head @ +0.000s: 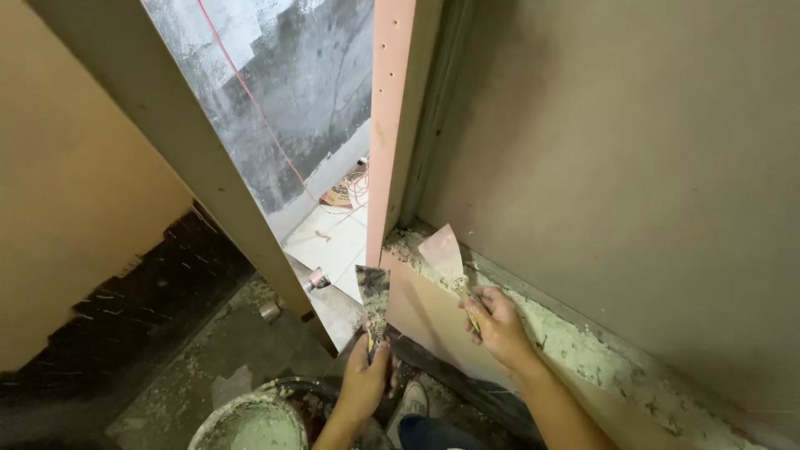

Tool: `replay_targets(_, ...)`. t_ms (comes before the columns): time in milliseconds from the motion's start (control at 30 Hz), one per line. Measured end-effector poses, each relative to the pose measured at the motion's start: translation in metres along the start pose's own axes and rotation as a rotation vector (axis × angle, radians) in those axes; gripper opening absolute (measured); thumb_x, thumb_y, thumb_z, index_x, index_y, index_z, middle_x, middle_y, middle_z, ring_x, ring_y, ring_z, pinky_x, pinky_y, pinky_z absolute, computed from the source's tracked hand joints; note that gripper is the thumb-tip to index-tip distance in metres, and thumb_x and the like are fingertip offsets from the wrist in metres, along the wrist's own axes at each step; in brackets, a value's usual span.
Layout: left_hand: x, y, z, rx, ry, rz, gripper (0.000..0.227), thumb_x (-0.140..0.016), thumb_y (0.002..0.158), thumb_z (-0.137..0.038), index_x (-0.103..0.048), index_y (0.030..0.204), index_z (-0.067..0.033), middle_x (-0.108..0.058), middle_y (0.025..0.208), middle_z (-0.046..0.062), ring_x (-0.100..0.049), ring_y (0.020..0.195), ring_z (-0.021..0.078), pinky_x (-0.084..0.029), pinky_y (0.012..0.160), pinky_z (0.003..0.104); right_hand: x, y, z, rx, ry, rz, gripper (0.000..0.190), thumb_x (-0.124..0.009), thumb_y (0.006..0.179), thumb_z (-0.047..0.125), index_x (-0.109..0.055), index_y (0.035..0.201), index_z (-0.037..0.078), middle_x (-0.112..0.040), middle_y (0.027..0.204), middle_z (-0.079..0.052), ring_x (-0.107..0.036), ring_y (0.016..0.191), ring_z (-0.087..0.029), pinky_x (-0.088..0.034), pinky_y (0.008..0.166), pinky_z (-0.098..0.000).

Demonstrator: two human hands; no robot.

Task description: The person mixes plaster in a bucket using putty knives, applies the plaster along a wall edge with the putty knives, and mixes more plaster in the bucket.

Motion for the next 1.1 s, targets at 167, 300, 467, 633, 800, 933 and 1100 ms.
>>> replay_targets(167,0.003,-0.014,0.001,0.003,-0.002,0.001,0.01,-0.054,0.101,-0.015,-0.052,0.104,-0.0056,-0.056,0.067,0.005,-0.052,0.049,0.0126,-0.041,0.039,0.029,-0.018,-0.042,0.039,-0.081,-0.209,-0.095,0.031,-0.063,0.096,0.023,-0.06,0.122,0.006,-0.06,0.081,-0.002,-0.051,0.058,-0.01,-0.042,0.046,-0.0264)
replay_targets(300,0.008,-0.02,0.005,-0.039,0.059,-0.016,0.01,-0.056,0.099,-0.012,-0.054,0.107,-0.0067,-0.054,0.06,0.004,-0.049,0.044,0.0131,-0.04,0.037,0.03,-0.02,-0.056,0.047,-0.139,-0.42,-0.127,0.025,-0.065,0.098,0.028,-0.065,0.108,0.006,-0.058,0.069,0.0,-0.053,0.054,-0.009,-0.044,0.047,-0.027)
replay_targets(467,0.009,-0.039,-0.006,-0.071,0.076,-0.101,0.018,-0.059,0.097,-0.012,-0.06,0.114,-0.009,-0.054,0.061,0.001,-0.047,0.044,0.0109,-0.039,0.04,0.028,-0.022,-0.049,0.023,-0.057,-0.167,0.058,0.022,-0.062,0.098,0.025,-0.058,0.096,0.004,-0.055,0.07,-0.002,-0.053,0.051,-0.011,-0.042,0.041,-0.029)
replay_targets(633,0.02,-0.045,0.007,-0.175,0.039,-0.137,0.018,-0.061,0.098,-0.012,-0.064,0.114,-0.0038,-0.058,0.067,-0.002,-0.051,0.05,0.0087,-0.04,0.045,0.026,-0.03,-0.059,0.029,-0.065,-0.162,0.133,0.024,-0.06,0.099,0.026,-0.053,0.096,0.004,-0.056,0.072,-0.001,-0.054,0.05,-0.01,-0.04,0.039,-0.0284)
replay_targets(800,0.015,-0.072,0.001,-0.111,0.06,-0.253,0.013,-0.062,0.1,-0.017,-0.058,0.102,-0.004,-0.051,0.06,0.0,-0.045,0.042,0.0109,-0.035,0.039,0.028,-0.029,-0.068,0.026,-0.151,-0.147,0.193,0.021,-0.063,0.099,0.025,-0.057,0.102,0.006,-0.048,0.068,-0.001,-0.038,0.047,-0.009,-0.028,0.037,-0.0258)
replay_targets(933,0.011,-0.091,0.002,-0.15,0.015,-0.313,0.009,-0.063,0.097,-0.015,-0.06,0.101,-0.0069,-0.051,0.058,-0.001,-0.044,0.041,0.0099,-0.034,0.037,0.028,-0.025,-0.08,0.032,-0.19,-0.189,0.209,0.021,-0.061,0.099,0.027,-0.06,0.105,0.007,-0.05,0.069,0.001,-0.04,0.047,-0.009,-0.03,0.038,-0.0254)
replay_targets(1100,0.012,-0.127,0.008,-0.123,-0.044,-0.421,0.01,-0.062,0.097,-0.016,-0.059,0.104,-0.01,-0.047,0.057,-0.002,-0.039,0.039,0.0096,-0.029,0.035,0.029,-0.031,-0.075,0.034,-0.123,-0.259,0.286,0.022,-0.063,0.098,0.027,-0.061,0.102,0.005,-0.054,0.067,-0.001,-0.046,0.046,-0.011,-0.035,0.038,-0.0269)
Point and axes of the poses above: each hand's wrist, its own y-axis towards the middle knuckle, its own x-axis out of the back of the hand, z = x × y, the point moved 10 cm from there along y, towards the middle knuckle
